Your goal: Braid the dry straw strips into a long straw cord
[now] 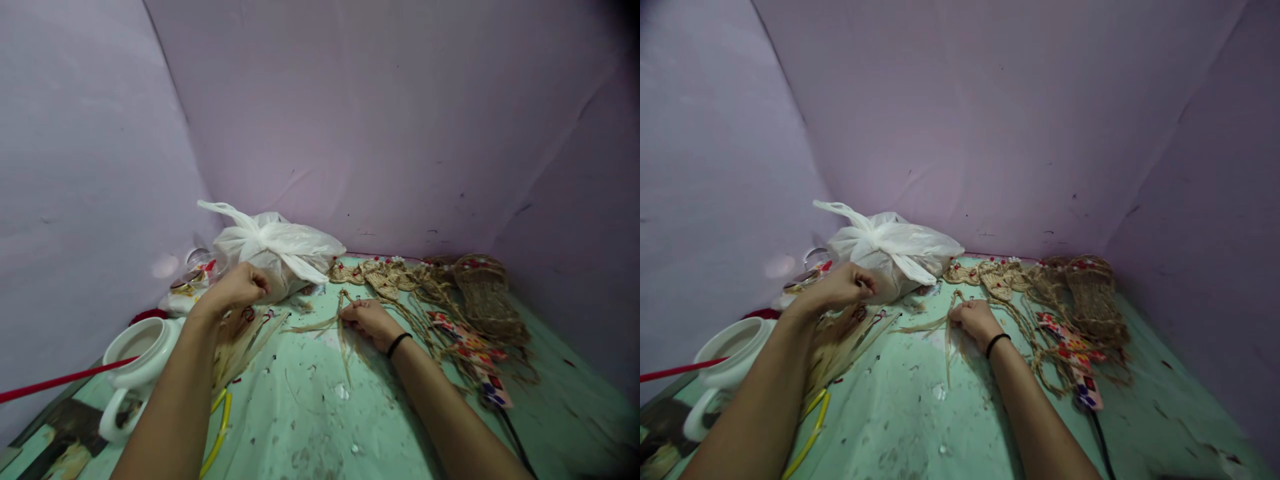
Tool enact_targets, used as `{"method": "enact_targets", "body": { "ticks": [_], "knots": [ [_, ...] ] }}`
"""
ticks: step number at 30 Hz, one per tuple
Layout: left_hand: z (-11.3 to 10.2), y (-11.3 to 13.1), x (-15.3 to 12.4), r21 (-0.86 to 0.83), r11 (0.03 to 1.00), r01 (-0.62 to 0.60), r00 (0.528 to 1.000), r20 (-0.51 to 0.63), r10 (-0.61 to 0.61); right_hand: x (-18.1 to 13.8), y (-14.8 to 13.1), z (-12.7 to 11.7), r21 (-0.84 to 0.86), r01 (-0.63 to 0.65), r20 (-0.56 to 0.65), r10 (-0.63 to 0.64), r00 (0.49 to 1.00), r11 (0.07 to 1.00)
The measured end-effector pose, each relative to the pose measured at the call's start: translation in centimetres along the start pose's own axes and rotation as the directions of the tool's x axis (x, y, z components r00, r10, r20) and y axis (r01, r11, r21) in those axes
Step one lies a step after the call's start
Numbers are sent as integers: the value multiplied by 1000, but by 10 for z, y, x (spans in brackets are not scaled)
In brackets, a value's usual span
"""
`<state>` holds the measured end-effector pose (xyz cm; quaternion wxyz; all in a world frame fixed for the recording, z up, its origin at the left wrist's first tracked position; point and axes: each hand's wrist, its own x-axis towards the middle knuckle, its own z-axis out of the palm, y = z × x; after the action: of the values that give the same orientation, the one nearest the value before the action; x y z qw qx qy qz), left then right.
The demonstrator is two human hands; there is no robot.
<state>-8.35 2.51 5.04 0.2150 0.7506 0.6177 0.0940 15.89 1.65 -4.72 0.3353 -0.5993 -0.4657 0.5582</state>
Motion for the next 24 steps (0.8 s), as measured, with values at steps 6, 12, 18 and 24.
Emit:
{"method": "enact_targets", "body": {
  "ticks": [6, 12, 18, 24],
  "knots": [
    [14, -7, 4, 124, 987, 99, 945, 298, -132, 1, 0, 0, -8, 1, 8, 0, 1000, 1000],
    [51, -4, 24, 262, 962, 81, 963, 229, -143, 0, -1, 0, -8, -16, 6, 16, 1000, 1000],
    [37, 21, 13, -142, 990, 16, 960, 280, 24, -3, -4, -1, 34, -5, 24, 5, 1000, 999],
    [75, 54, 20, -456, 888, -49, 952, 248, 180, -7, -6, -1, 78, 23, 17, -24, 1000, 997]
  ]
}}
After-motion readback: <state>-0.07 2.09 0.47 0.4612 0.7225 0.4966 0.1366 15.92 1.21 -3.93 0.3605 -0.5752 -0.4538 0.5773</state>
